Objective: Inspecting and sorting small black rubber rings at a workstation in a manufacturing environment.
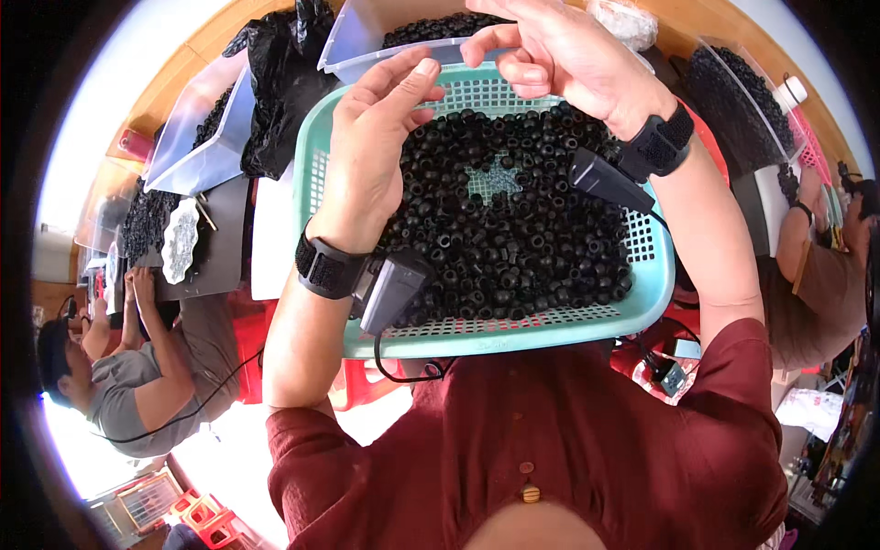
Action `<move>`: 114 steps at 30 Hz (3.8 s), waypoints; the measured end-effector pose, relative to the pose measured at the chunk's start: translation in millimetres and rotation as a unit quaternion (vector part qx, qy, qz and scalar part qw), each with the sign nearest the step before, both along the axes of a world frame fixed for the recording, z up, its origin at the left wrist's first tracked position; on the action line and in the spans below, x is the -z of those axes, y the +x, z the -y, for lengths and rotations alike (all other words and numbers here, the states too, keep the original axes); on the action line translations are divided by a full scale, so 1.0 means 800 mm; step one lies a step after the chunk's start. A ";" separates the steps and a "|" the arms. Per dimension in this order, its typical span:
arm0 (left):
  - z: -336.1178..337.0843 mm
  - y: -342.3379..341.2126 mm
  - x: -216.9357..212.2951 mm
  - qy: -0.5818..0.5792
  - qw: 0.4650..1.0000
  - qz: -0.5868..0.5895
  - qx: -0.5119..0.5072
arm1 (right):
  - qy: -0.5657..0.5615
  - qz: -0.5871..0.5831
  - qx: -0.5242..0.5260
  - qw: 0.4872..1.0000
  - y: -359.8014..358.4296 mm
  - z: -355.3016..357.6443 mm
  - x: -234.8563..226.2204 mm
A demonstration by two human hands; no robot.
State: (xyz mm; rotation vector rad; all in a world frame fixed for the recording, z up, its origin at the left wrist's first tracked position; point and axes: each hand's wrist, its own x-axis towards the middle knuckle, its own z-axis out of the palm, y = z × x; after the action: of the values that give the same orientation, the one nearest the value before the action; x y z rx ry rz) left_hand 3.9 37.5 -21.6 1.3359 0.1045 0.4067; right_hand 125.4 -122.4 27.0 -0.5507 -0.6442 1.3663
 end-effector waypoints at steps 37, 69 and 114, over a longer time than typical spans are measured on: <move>0.002 0.008 0.038 -0.129 0.969 -0.122 0.172 | -0.183 0.735 0.296 0.582 -0.034 -0.011 0.045; -0.031 0.013 0.027 -0.099 0.985 -0.047 0.131 | -0.284 0.867 0.057 0.406 -0.035 -0.014 0.126; 0.003 0.010 0.027 0.089 0.991 -0.075 0.068 | -0.021 0.798 0.443 0.409 -0.038 0.005 0.065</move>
State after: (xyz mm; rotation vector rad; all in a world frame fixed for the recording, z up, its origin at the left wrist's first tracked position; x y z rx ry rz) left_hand 12.1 35.2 -43.2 1.5404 0.1035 0.2022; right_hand 95.0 -126.6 -25.2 -1.9225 -1.4439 -0.6525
